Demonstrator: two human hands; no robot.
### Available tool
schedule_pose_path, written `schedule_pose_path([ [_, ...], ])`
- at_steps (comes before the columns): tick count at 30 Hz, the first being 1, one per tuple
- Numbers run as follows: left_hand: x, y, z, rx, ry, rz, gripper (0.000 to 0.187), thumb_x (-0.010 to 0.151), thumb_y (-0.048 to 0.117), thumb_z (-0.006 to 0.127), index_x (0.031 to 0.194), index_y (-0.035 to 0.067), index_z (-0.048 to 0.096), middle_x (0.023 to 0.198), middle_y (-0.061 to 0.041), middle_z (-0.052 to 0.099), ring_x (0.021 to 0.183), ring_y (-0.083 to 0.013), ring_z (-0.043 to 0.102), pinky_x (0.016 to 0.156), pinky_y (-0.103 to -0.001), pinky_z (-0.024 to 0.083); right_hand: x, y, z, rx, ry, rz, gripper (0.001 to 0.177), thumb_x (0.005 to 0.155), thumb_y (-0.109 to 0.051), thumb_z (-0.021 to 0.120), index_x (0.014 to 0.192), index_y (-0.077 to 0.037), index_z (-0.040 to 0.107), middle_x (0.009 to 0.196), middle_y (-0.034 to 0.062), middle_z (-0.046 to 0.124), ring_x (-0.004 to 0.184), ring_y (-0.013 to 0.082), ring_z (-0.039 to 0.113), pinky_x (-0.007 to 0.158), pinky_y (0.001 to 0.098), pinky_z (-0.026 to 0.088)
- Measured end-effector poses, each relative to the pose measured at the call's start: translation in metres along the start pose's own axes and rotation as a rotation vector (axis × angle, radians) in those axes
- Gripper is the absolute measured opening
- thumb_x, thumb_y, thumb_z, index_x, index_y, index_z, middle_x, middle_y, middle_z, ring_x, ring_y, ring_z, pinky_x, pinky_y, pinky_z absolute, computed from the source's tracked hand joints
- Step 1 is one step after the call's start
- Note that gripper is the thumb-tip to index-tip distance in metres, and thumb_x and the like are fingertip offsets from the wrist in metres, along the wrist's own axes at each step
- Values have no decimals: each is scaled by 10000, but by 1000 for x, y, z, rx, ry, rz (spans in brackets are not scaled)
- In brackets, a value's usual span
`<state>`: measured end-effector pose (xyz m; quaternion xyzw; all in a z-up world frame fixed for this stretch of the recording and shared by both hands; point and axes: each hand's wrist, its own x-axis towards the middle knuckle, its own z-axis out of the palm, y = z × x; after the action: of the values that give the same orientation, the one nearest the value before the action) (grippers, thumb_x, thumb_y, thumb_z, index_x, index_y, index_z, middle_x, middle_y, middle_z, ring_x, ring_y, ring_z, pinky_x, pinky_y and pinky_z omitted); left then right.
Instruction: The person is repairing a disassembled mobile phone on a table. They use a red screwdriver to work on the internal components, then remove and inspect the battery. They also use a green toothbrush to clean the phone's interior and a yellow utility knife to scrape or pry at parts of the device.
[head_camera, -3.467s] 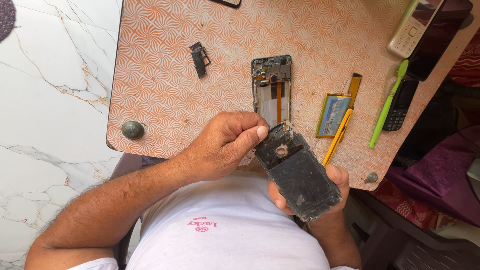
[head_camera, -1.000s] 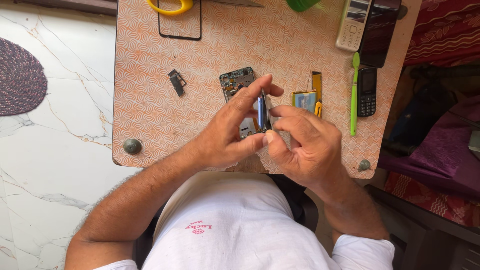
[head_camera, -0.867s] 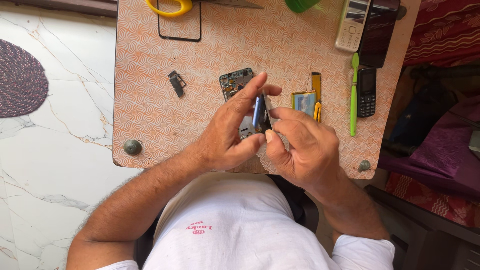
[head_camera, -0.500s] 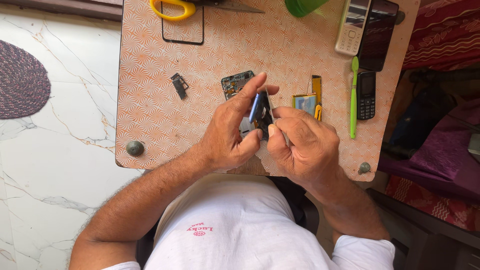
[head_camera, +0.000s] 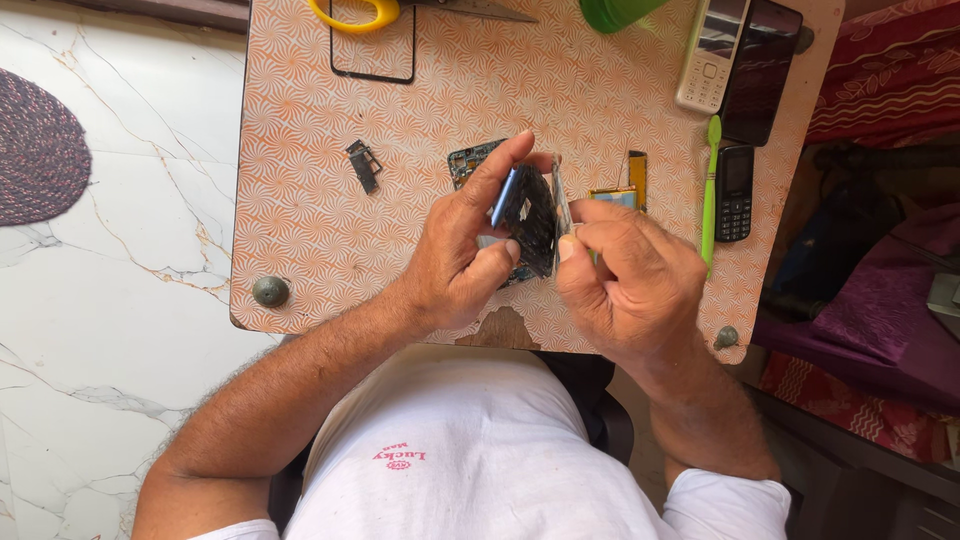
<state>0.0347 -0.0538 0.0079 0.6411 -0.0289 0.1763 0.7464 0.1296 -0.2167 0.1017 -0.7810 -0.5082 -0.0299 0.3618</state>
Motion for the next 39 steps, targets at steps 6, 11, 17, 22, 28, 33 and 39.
schedule_pose_path([
  [6, -4, -3, -2, -83, 24, 19, 758, 941, 88, 496, 1644, 52, 214, 1553, -189, 506, 1293, -230, 631, 1128, -343, 572, -1, 8, -3, -2, 34, 24, 80, 995, 2, 704, 995, 8, 624, 1017, 131, 737, 645, 98, 615, 548, 248, 503],
  [11, -6, -6, -4, 53, 63, 81, 712, 991, 157, 495, 1645, 62, 229, 1493, -156, 564, 1179, -184, 644, 1091, -317, 566, -5, 15, -9, -28, 97, 74, 76, 1032, 1, 683, 988, 0, 621, 958, 118, 746, 614, 81, 597, 543, 234, 477],
  [17, -7, -13, -5, -4, 121, 76, 680, 1014, 200, 481, 1639, 38, 268, 1379, -143, 632, 1166, -170, 633, 1065, -310, 536, -12, 39, -17, -125, 167, 85, 100, 1040, -11, 658, 953, 15, 617, 896, 115, 728, 601, 95, 597, 545, 245, 475],
  [22, 3, -17, -5, -582, 281, -127, 753, 901, 176, 510, 1597, -51, 333, 1322, -204, 616, 1137, -256, 651, 1022, -412, 565, -10, 75, -23, -20, 169, 226, 180, 1105, -35, 668, 945, 38, 632, 729, 53, 623, 581, 99, 555, 530, 249, 427],
  [28, 11, -13, -20, -745, 385, -216, 636, 877, 168, 476, 1438, -131, 469, 1226, -249, 685, 1142, -320, 683, 1051, -425, 562, 14, 130, -29, 677, 193, 706, 111, 1050, -46, 661, 954, 5, 639, 709, 6, 584, 472, 54, 471, 422, 234, 375],
  [33, 20, -15, -17, -891, 368, -349, 504, 875, 164, 487, 1313, -83, 527, 1174, -255, 695, 1084, -354, 694, 986, -488, 592, 33, 161, -22, 590, 102, 754, 61, 1005, -40, 685, 1010, 20, 676, 740, 16, 641, 446, 49, 469, 377, 231, 362],
  [39, 16, -30, -14, -939, 362, -446, 366, 989, 140, 545, 1299, -55, 542, 1168, -233, 692, 1060, -314, 694, 987, -473, 582, 53, 186, 5, 244, -3, 672, 119, 1030, -101, 713, 1093, -5, 745, 843, 15, 721, 613, 61, 596, 482, 229, 452],
])
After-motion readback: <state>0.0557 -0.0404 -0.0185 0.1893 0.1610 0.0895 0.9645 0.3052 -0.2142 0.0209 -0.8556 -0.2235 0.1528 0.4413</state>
